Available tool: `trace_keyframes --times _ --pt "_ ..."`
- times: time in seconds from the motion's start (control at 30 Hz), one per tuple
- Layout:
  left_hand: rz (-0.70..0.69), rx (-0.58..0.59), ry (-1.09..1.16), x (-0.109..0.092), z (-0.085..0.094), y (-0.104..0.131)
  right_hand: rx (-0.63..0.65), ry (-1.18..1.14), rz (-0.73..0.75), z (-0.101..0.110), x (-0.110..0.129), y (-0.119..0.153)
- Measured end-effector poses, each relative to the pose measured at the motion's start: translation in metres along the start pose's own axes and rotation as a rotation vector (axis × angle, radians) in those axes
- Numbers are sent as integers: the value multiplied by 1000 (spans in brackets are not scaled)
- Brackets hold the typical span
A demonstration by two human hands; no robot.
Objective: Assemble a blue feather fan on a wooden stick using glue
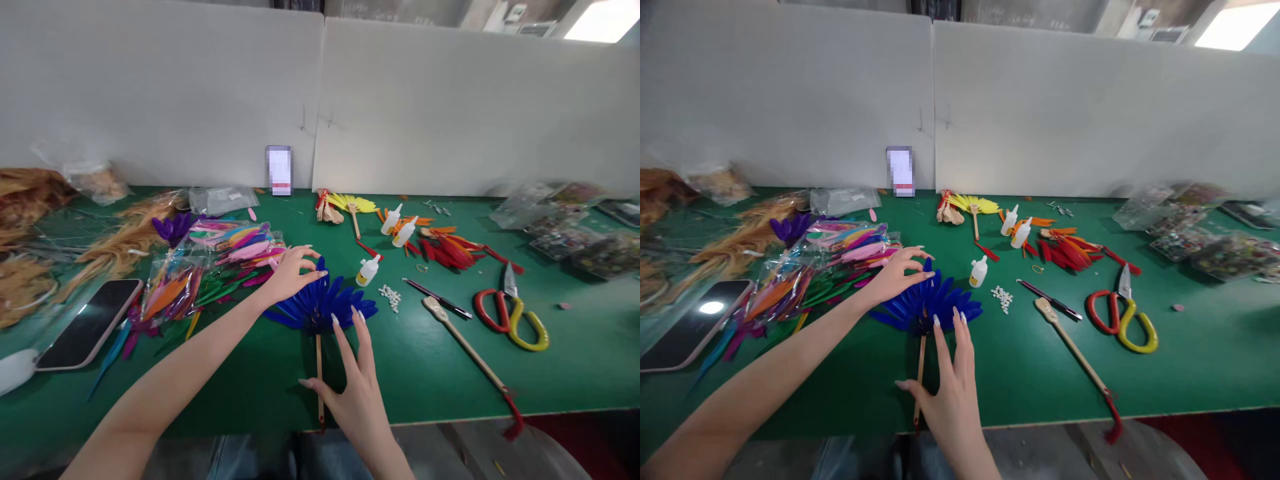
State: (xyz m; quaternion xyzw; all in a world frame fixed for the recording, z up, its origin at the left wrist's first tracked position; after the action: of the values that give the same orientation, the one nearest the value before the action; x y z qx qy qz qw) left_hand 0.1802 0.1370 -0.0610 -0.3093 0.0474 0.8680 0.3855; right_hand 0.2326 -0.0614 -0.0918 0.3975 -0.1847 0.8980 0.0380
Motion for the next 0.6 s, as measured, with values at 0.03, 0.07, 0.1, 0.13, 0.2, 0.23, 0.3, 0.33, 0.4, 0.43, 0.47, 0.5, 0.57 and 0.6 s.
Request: trace_keyframes --times 0.03,0.07,0.1,0.13,0.2,0.23,0.3,0.33,0.4,0.43,0.47,0.5,0.57,0.6 --pt "-5 3 -15 0 -1 0 8 15 -5 -1 0 -1" --pt "-12 13 -27 0 -2 -1 17 28 -7 -2 -1 -2" --pt "-21 31 -35 -1 -4 -1 25 37 -6 -4 -1 -2" --pt "-30 49 -41 -2 -6 -1 31 40 -2 -5 -1 -2" --pt "-36 75 -51 -3 -10 -1 43 45 2 -7 -2 -3" --pt "-27 80 -54 -3 -12 -1 49 48 2 -7 -2 -3" --pt "9 68 -60 -2 -13 0 60 54 -2 -9 -4 -3" --pt "28 54 -64 -1 -13 1 65 56 -5 -9 -4 -3" --pt "44 31 -68 1 -13 2 76 59 -14 -10 -5 -3" --pt "39 27 -68 2 -13 3 83 60 -16 -11 -5 -3" --pt "30 28 -65 2 -13 3 91 61 -18 -12 -5 -3" --pt "20 33 -62 3 -14 3 98 62 -20 -12 -6 -3" --pt "6 45 -55 4 -13 1 107 63 -21 -13 -6 -3" --pt "5 49 -51 5 -13 0 108 63 -21 -13 -5 -3"
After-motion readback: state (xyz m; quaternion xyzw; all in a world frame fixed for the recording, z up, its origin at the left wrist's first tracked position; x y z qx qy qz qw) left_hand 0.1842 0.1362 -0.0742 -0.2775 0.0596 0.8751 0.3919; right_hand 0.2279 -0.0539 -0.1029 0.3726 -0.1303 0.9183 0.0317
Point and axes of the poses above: each hand's wrist, its own y-axis away from the middle knuckle, its own z-axis out of the back of the hand, x = y × z, the point moved 8 cm from there along -y, towards the middle knuckle, and after that the axes turned 10 degrees about -y, right-handed, at the moved point
